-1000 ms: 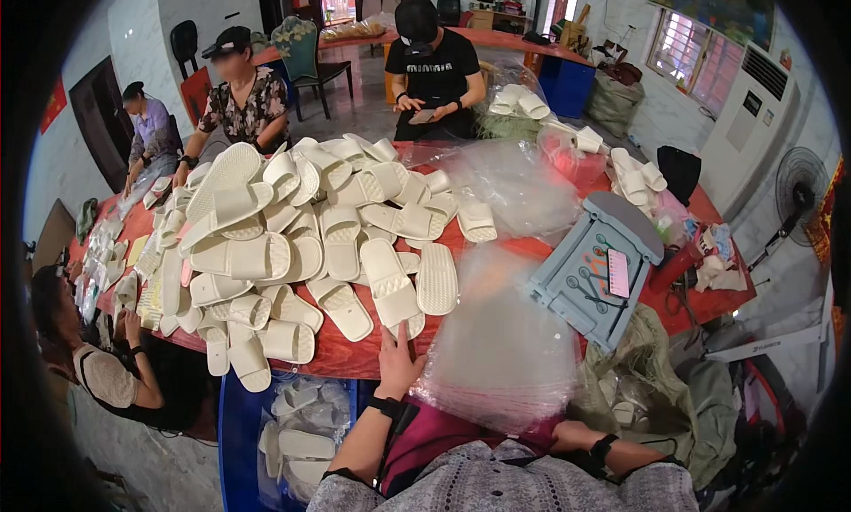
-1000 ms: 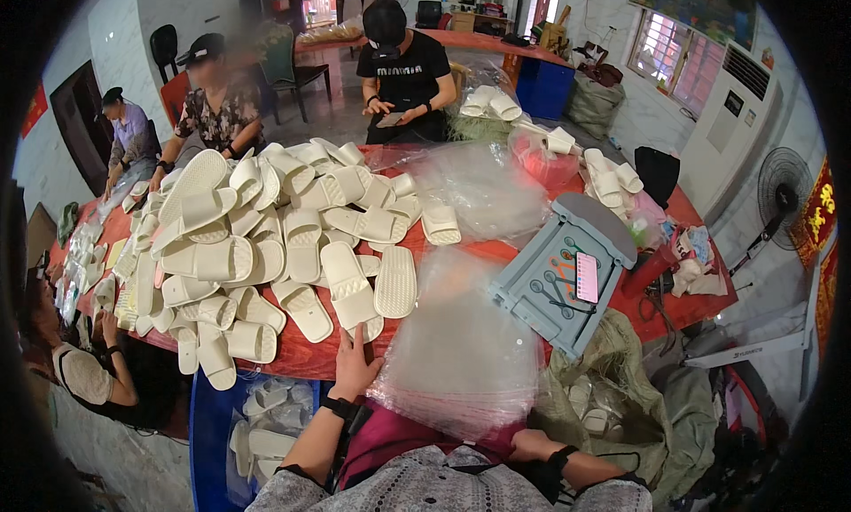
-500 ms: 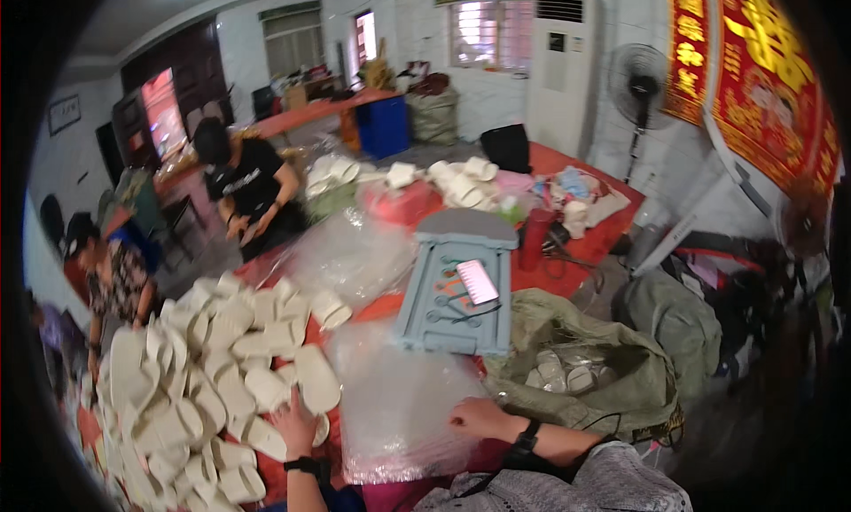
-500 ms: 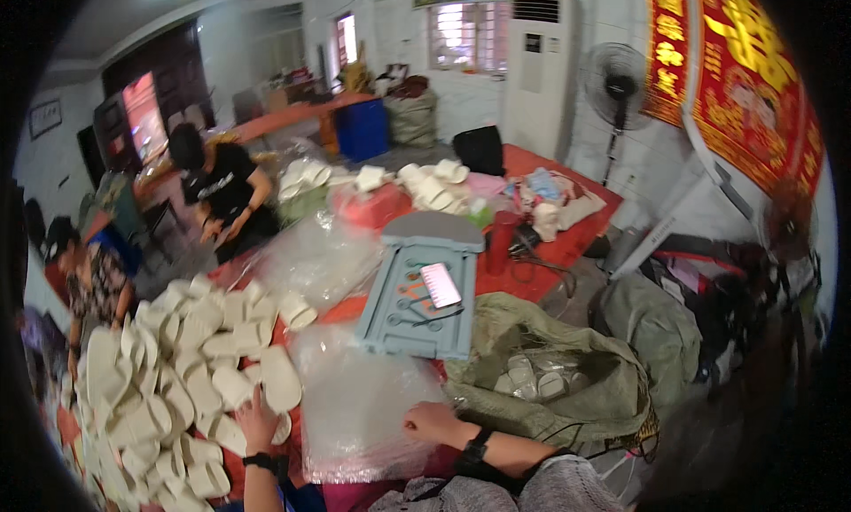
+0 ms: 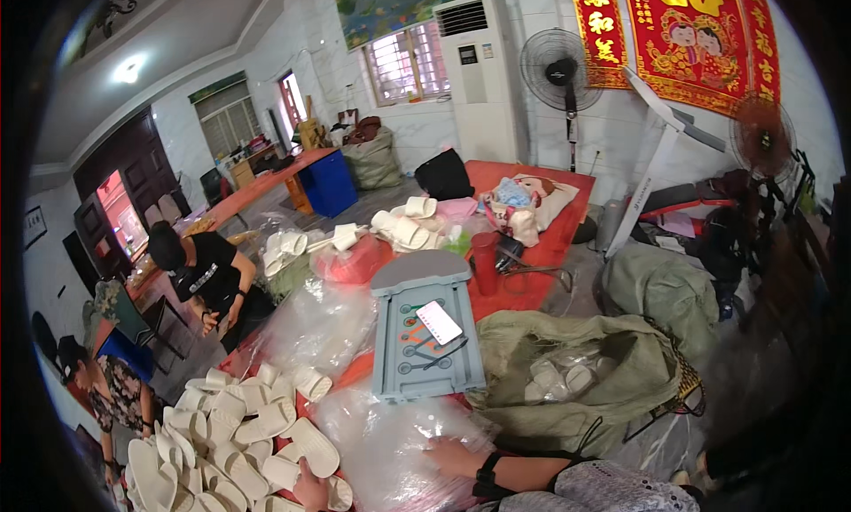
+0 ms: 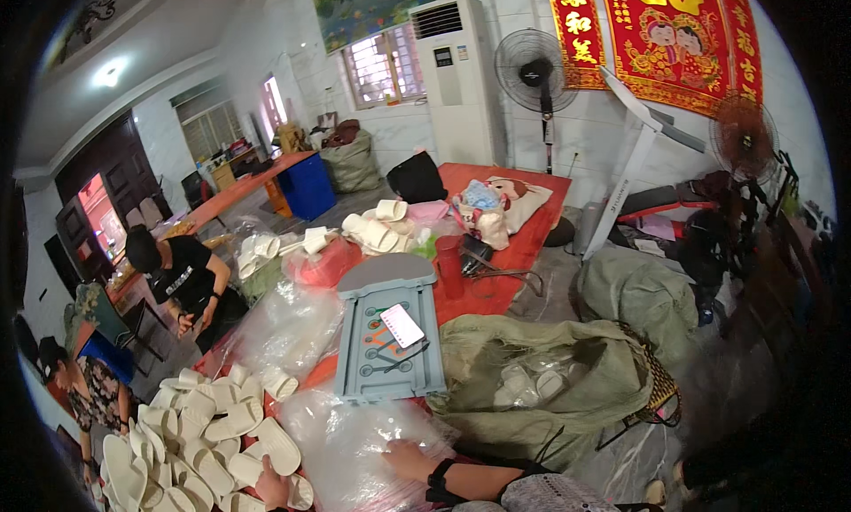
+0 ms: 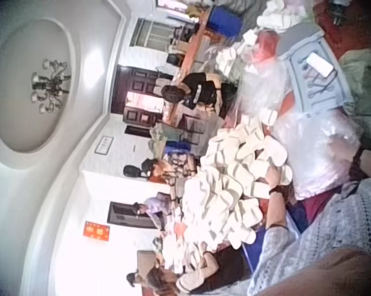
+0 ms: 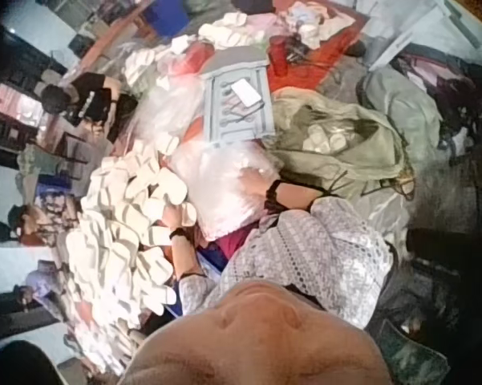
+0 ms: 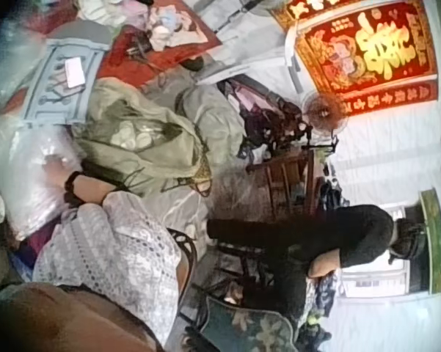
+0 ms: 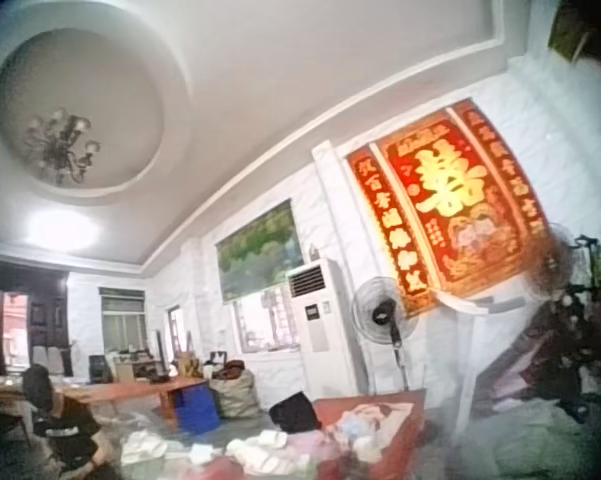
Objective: Inspecting, pairing, and placing rubber slipper components into plastic bags.
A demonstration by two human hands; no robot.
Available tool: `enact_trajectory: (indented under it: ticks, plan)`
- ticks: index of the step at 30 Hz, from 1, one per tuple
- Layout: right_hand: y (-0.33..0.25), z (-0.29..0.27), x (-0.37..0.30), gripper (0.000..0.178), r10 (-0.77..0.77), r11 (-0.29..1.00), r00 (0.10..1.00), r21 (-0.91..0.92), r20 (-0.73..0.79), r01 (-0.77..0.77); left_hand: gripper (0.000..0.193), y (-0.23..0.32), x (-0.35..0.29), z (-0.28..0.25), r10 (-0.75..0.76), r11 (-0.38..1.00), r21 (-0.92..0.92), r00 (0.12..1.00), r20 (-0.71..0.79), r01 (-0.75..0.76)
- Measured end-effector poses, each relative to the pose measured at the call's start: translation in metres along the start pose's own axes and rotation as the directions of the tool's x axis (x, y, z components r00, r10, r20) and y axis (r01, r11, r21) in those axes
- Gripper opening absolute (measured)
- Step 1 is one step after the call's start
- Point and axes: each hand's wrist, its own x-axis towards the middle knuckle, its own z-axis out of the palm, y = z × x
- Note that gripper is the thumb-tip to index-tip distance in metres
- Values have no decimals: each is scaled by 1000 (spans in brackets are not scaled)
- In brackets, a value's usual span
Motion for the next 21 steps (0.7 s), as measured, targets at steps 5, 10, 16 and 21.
enact_trajectory:
  ticks: [5,10,16,21]
  plan:
    - [-3,1,0,44,-12,998,1000,66,1,12,71,-10,1,10,11,996,-87,1000,-20,-13]
    - [-6,6,-1,65,71,996,985,45,160,-80,51,-30,-4,8,-368,893,-342,911,-184,292]
    - [-3,-8,3,64,64,998,966,-3,252,-65,45,-61,-5,-28,-559,539,-809,818,-135,234]
    - [-1,-15,-4,70,96,995,974,3,204,-99,58,60,-48,-126,-428,-68,-998,903,46,18]
